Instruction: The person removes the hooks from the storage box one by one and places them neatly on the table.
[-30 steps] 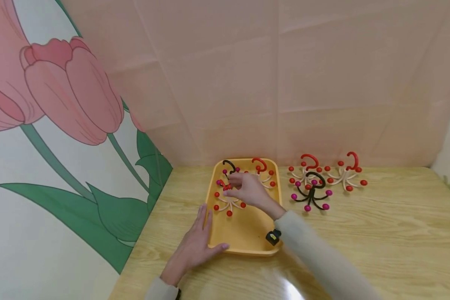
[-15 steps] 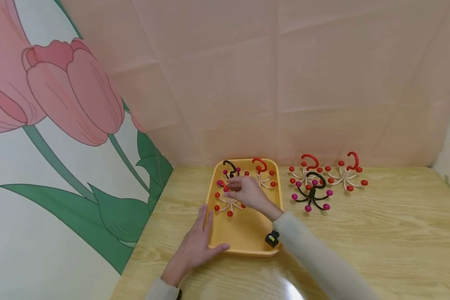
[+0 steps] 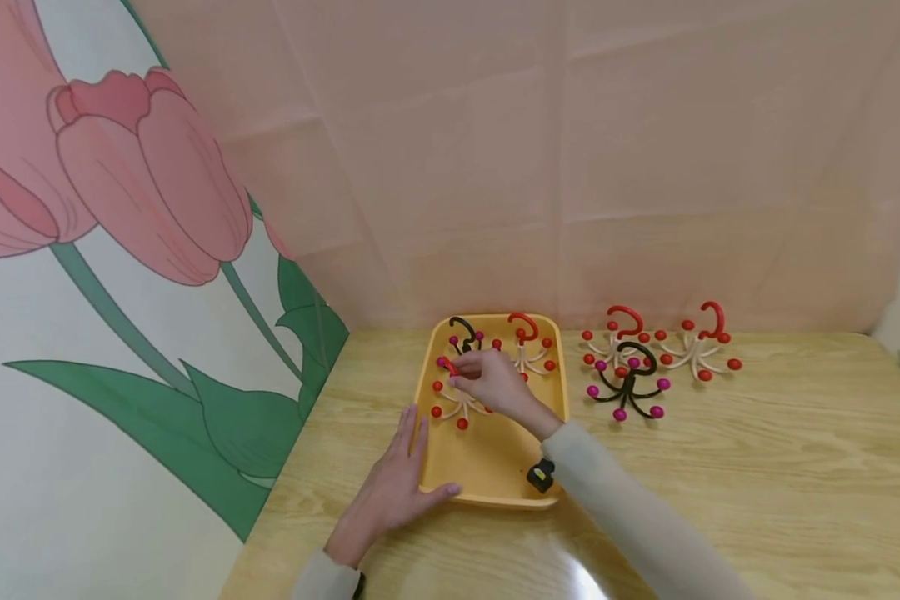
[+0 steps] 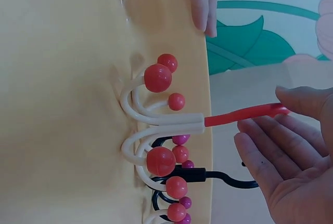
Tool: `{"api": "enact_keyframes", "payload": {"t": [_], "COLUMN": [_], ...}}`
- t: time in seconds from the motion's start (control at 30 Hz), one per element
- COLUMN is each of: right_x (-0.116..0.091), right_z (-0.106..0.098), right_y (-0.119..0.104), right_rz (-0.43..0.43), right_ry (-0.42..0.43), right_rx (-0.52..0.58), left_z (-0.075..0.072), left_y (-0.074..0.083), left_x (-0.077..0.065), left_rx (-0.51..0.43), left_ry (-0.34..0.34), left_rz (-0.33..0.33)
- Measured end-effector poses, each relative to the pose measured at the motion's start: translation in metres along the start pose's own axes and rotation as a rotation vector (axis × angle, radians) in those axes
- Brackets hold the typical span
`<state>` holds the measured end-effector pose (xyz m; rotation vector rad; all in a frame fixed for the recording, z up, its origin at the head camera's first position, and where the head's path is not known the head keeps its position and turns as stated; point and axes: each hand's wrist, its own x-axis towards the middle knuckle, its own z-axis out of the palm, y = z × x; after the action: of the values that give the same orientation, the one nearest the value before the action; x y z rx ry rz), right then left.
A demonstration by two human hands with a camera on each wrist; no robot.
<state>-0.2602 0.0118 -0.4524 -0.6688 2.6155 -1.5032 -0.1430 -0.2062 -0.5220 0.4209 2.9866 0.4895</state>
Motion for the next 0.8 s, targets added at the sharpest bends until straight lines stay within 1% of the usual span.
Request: {"api": "enact_keyframes", "payload": {"t": [0.13,0.33,0.63,0.8], "right_x": [0.003,0.004,0.004,0.004], "right_z": [0.003,0.005,0.002,-0.001], "right_y": [0.003,0.006,0.011,0.013], "right_rz": [0.001,0.017,0.005,0.003], "right_ry": [0.012,0.036,0.065,0.070], "right_rx": [0.003,-0.023,0.026,0.026], "left_z": [-0.001,0.000,0.000,0.000], "left_y": [0.000,0.000,0.001,0.001], "left_x": [0.001,0.001,0.000,0.001], "left_rx": [0.004,-0.014,-0.017,-0.010], "left_ry": [0.006,0.000,0.005,0.008], "left_rz": [0.009,0.009,0.001,0.000]}}
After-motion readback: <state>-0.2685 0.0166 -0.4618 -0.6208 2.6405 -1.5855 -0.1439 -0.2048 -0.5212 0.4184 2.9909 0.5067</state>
